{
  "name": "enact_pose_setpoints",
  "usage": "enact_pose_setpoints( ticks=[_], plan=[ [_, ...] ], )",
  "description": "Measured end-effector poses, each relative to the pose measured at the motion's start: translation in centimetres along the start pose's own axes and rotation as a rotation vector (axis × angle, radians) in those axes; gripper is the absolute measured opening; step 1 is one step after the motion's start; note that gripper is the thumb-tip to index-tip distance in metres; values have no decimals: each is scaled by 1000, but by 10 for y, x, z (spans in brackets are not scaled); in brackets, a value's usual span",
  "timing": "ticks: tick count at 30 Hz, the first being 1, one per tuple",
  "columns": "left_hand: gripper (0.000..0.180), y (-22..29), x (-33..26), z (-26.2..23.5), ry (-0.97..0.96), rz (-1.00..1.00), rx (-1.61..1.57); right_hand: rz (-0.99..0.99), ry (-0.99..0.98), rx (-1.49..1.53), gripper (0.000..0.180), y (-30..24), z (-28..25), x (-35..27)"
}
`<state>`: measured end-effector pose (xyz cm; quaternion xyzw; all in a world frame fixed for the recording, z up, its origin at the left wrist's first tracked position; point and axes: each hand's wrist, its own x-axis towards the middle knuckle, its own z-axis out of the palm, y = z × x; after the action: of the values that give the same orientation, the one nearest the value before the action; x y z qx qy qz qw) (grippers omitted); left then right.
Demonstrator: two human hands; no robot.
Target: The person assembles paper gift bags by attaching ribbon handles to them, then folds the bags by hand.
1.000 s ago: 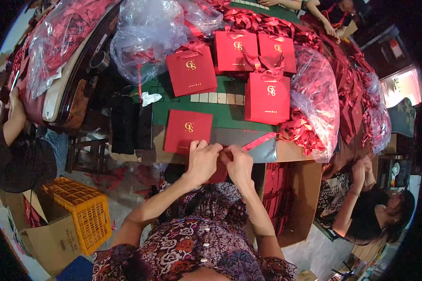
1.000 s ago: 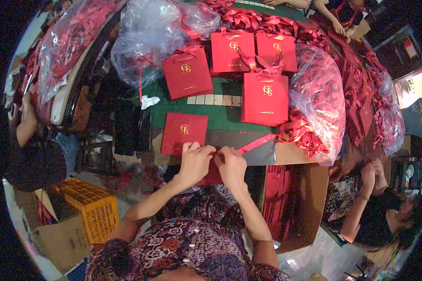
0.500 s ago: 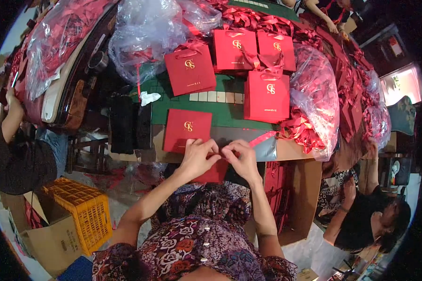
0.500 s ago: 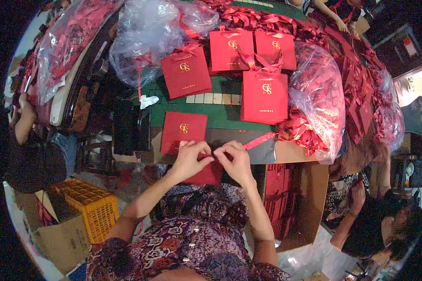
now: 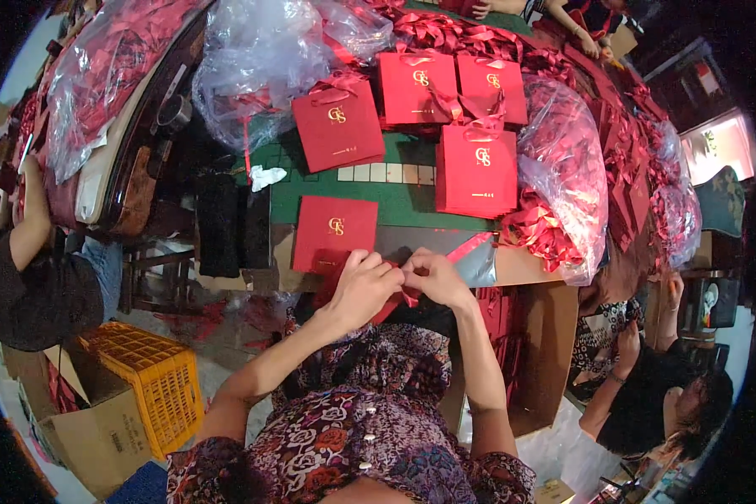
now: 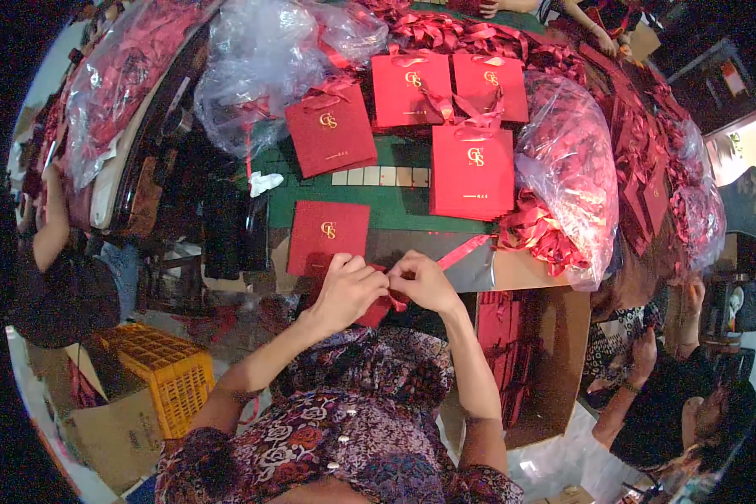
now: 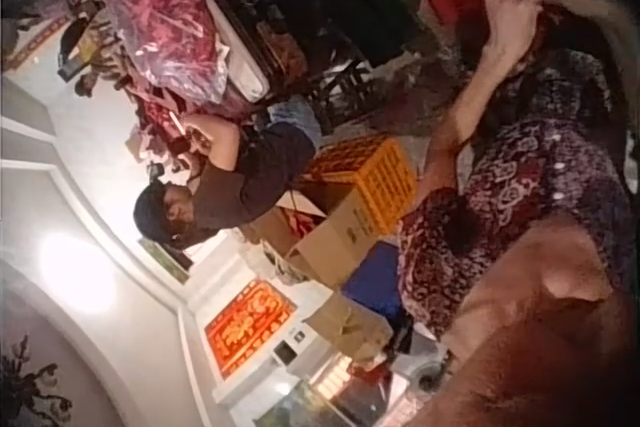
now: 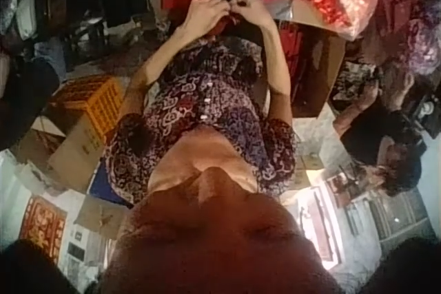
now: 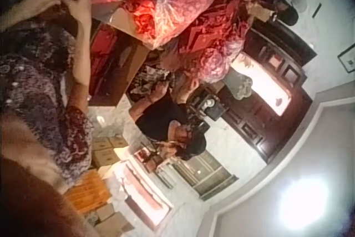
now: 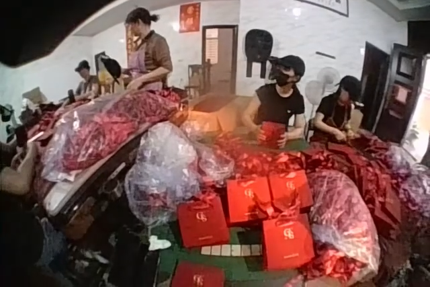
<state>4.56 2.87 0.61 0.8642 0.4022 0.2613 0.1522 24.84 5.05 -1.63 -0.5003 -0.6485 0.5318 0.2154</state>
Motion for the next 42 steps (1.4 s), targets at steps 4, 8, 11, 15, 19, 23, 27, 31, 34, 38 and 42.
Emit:
enact_pose_setpoints(
  ticks=[4,8,11,15,19,23,27,31,34,38,42],
  plan=[
    [14,4,0,0,-123,-55,-217,59,230,159,19,20,7,15],
    [16,3,6,0,-38,-228,-251,35,403,177,21,23,4,19],
    [18,-9,10,-6,-62,-324,-265,-166,395,29,22,25,-7,7],
    [16,-23,19,-16,-19,-408,-276,-119,156,20,22,18,-17,-28],
    [17,-37,34,-7,16,-462,-304,-114,92,-131,22,-2,-14,-45],
    [18,-38,40,11,180,-297,-41,-76,232,26,17,-2,-1,-37],
    [30,-18,19,20,280,-313,-148,-38,339,124,15,6,16,-19],
    [46,17,-13,45,243,-463,-680,-153,372,189,13,6,28,-1],
    [34,28,-27,53,163,-610,-1053,61,286,337,12,-31,28,7],
    [24,19,-43,41,0,-569,-951,-20,471,116,16,-14,24,11],
    [17,0,-49,11,-142,-687,-1048,30,502,-111,22,-1,15,-1]
  ],
)
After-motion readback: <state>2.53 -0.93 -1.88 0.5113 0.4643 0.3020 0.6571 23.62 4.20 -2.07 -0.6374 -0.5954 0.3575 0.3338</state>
